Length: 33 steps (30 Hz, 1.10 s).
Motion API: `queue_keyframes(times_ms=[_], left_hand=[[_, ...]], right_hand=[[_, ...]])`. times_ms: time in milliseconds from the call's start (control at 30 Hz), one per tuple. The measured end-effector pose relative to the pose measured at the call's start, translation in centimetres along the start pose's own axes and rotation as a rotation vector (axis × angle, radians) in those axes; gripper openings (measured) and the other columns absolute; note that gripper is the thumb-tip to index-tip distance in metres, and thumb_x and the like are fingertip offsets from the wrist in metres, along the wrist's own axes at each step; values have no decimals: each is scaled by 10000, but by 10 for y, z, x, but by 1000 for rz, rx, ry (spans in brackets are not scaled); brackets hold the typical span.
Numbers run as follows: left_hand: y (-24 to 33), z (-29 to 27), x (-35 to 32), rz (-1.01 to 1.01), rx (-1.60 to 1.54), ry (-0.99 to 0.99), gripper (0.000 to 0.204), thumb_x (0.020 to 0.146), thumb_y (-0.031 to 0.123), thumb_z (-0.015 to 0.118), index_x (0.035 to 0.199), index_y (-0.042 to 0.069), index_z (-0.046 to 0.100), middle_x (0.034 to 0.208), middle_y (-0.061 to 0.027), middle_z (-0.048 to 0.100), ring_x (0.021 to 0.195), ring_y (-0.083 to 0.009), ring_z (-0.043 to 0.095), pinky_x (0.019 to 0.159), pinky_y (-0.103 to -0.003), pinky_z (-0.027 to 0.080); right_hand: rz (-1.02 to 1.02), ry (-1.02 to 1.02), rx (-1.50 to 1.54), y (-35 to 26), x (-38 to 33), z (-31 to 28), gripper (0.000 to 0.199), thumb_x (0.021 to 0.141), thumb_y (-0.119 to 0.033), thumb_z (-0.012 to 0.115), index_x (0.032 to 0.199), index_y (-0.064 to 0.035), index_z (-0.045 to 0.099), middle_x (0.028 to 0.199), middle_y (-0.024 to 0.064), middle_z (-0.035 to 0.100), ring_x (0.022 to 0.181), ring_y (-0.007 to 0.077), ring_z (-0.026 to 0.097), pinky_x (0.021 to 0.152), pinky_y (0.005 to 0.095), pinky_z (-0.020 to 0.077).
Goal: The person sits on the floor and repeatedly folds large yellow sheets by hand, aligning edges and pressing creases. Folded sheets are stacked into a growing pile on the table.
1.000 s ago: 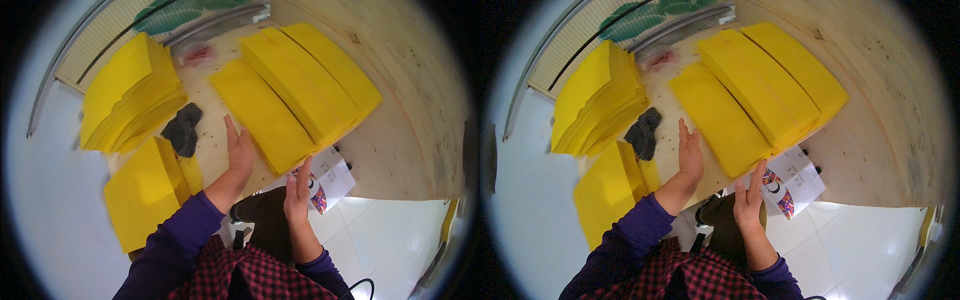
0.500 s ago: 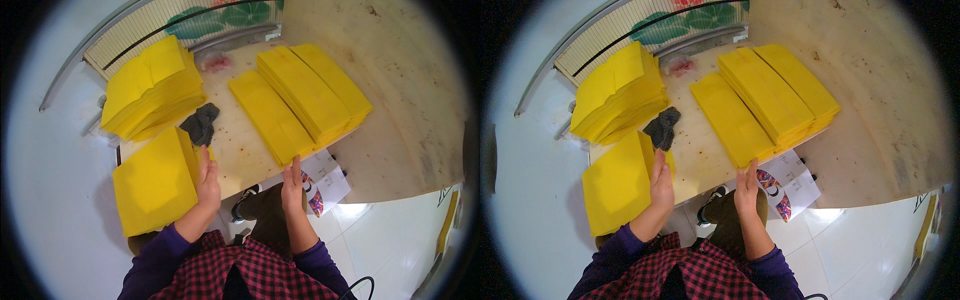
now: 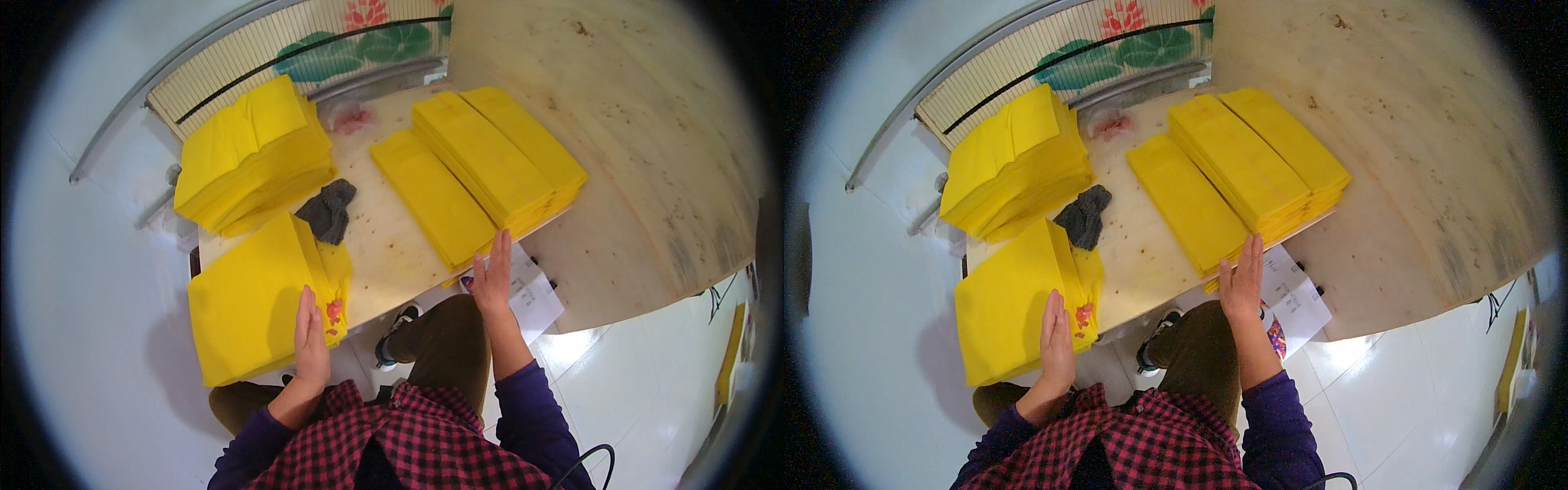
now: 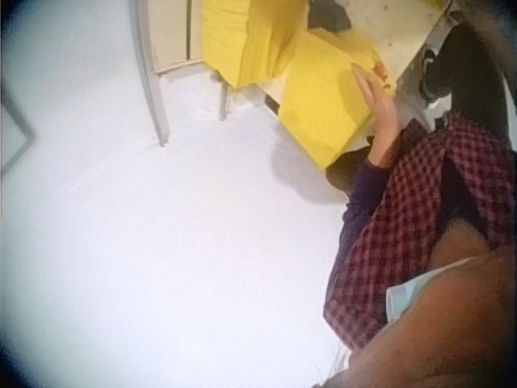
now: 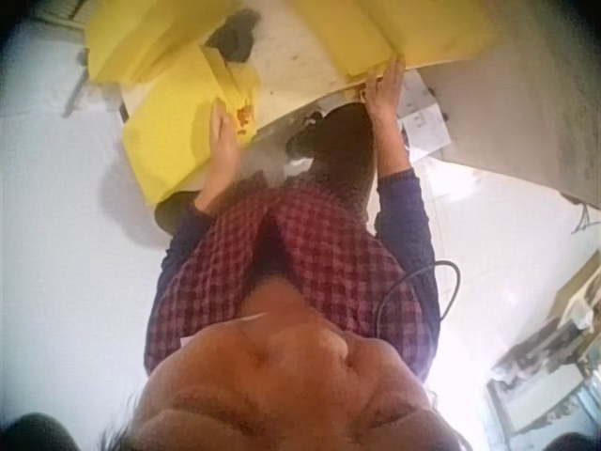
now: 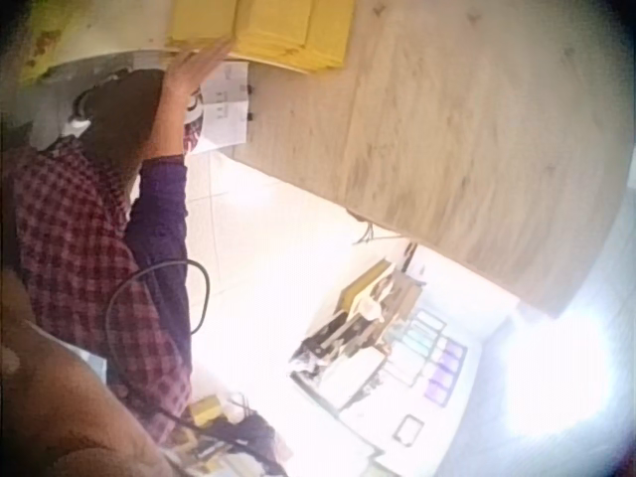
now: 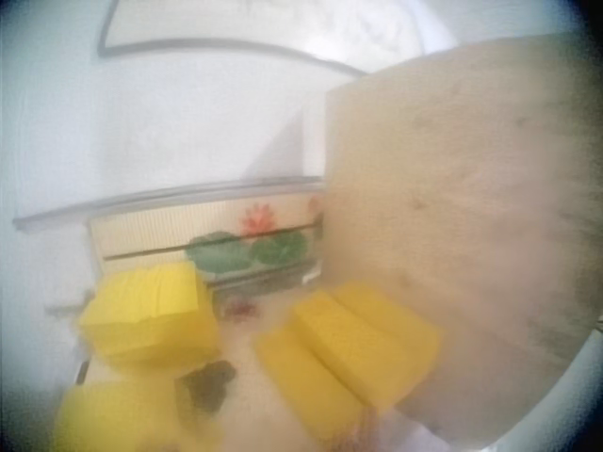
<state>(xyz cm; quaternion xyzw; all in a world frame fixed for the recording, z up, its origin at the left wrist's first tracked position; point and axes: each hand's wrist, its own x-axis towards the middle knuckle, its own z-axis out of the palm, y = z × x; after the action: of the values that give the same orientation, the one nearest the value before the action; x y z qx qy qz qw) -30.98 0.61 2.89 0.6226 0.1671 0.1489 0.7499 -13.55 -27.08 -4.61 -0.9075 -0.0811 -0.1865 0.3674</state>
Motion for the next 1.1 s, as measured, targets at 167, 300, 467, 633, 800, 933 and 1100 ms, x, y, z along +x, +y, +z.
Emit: queue_keyframes(times_ms=[167, 300, 467, 633, 800, 933, 1100], left_hand=[[0, -1, -6, 24, 32, -31, 484, 1032, 143, 336, 1470, -33, 229, 1544, -176, 216, 1438, -247, 201, 1154, -340, 162], [0, 0, -8, 37, 53, -59, 480, 1032, 144, 336, 1466, -35, 237, 1539, -177, 228, 1435, -249, 208, 1154, -343, 165], [0, 2, -10, 49, 77, -96, 476, 1031, 146, 337, 1461, -39, 248, 1533, -179, 242, 1433, -252, 215, 1153, -348, 168], [0, 1, -12, 61, 95, -118, 473, 1031, 147, 338, 1456, -42, 258, 1527, -180, 257, 1430, -255, 223, 1152, -352, 171], [0, 0, -12, 65, 110, -131, 469, 1030, 149, 339, 1452, -45, 268, 1520, -182, 271, 1427, -258, 231, 1151, -356, 174], [-1, 0, -13, 68, 121, -144, 466, 1030, 150, 339, 1448, -47, 276, 1515, -183, 283, 1425, -261, 238, 1151, -359, 176], [-2, 0, -16, 72, 137, -156, 463, 1029, 151, 340, 1443, -50, 287, 1509, -185, 297, 1423, -264, 245, 1150, -363, 179]], right_hand=[[-25, -109, -366, 10, 3, 6, 669, 940, -329, 515, 1437, 55, 284, 1542, 226, 183, 1449, 331, 141, 1177, 440, 112], [26, -172, -371, 11, -1, 2, 684, 935, -361, 515, 1440, 42, 291, 1548, 199, 193, 1449, 321, 147, 1178, 451, 107], [-3, -154, -338, 14, -4, 2, 677, 928, -349, 530, 1437, 34, 301, 1546, 182, 213, 1448, 317, 152, 1179, 447, 106], [-27, -102, -294, 7, -1, -3, 661, 909, -311, 566, 1421, 32, 328, 1531, 183, 242, 1432, 324, 190, 1177, 445, 128], [-150, -161, -231, -13, 11, -9, 647, 890, -282, 600, 1409, 17, 354, 1501, 190, 297, 1409, 342, 240, 1161, 433, 188], [-288, -198, -184, -18, 41, 1, 653, 891, -297, 598, 1412, 12, 354, 1490, 195, 320, 1400, 346, 261, 1152, 419, 214], [-345, -264, -349, -6, 74, 26, 691, 924, -405, 519, 1435, 14, 318, 1508, 193, 296, 1402, 334, 262, 1156, 413, 205]])
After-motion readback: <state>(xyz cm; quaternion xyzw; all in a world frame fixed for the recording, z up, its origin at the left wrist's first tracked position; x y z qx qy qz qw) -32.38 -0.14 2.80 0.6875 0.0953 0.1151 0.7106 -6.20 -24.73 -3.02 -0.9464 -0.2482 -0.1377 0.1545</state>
